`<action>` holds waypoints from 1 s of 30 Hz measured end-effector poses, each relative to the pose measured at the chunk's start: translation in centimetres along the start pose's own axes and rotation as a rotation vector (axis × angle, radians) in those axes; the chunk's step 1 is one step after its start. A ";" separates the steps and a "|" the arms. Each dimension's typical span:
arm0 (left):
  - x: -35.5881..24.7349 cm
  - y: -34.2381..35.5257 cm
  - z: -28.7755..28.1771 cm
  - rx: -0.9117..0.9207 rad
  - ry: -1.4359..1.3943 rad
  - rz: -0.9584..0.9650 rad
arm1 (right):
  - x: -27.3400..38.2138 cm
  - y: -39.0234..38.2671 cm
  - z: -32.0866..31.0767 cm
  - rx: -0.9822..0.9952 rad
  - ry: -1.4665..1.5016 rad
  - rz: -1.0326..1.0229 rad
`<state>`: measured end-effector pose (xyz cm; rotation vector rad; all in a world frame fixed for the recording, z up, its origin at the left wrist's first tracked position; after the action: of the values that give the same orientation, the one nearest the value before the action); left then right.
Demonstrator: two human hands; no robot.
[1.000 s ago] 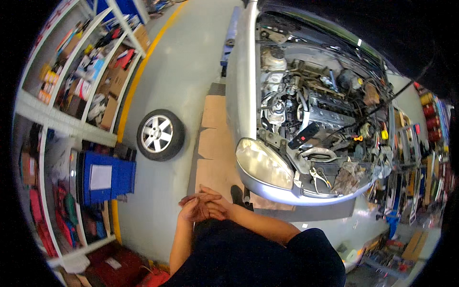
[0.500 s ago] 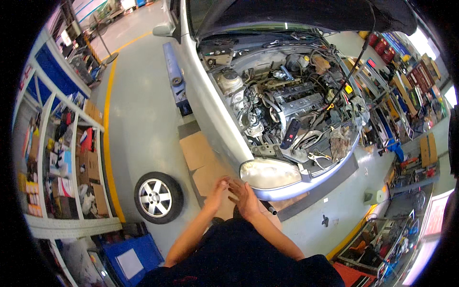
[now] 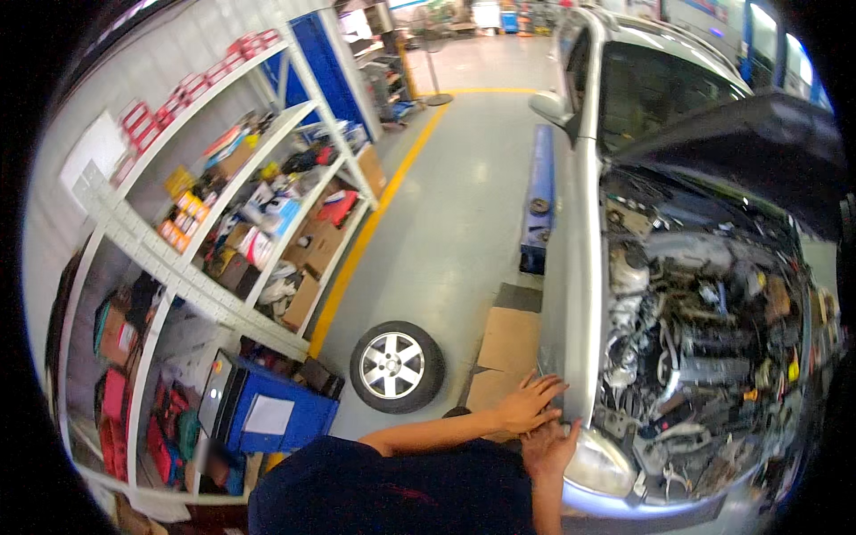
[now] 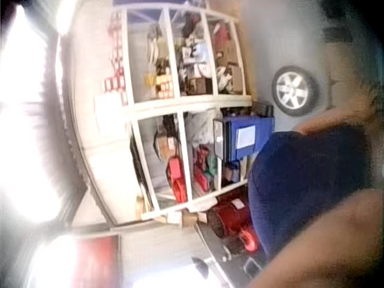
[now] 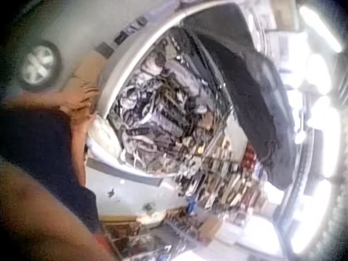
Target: The person uses a wrench to tighten bolts on a car engine. They work on the engine block, adjusting the tool and repositioning their hands to reach different fasteners. The person also uses a portable work light to illuminate the engine bay during the process.
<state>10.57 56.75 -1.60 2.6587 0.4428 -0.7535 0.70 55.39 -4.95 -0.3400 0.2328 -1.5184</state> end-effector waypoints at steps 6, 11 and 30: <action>7.7 1.6 -1.2 -0.132 -0.210 -0.218 | 4.0 1.1 5.8 -0.053 -0.319 -0.073; 7.4 7.6 1.6 -0.054 -0.228 0.024 | 11.3 1.5 7.3 -0.208 -0.622 -0.504; -10.4 4.9 9.6 1.525 -0.307 0.936 | 7.5 -10.4 7.6 -1.372 -1.310 -0.961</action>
<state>-0.22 46.39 -2.42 3.0590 -2.0584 -1.3724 -5.97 48.31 6.30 -2.6960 -0.0131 -1.4358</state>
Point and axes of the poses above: each hand's wrist, its own y-axis towards the middle knuckle, its own z-axis out of the palm, x = y × z, the point moved 9 cm from there along y, towards the middle knuckle, and after that the axes turned 8 degrees about z, right-handed, at the moved point
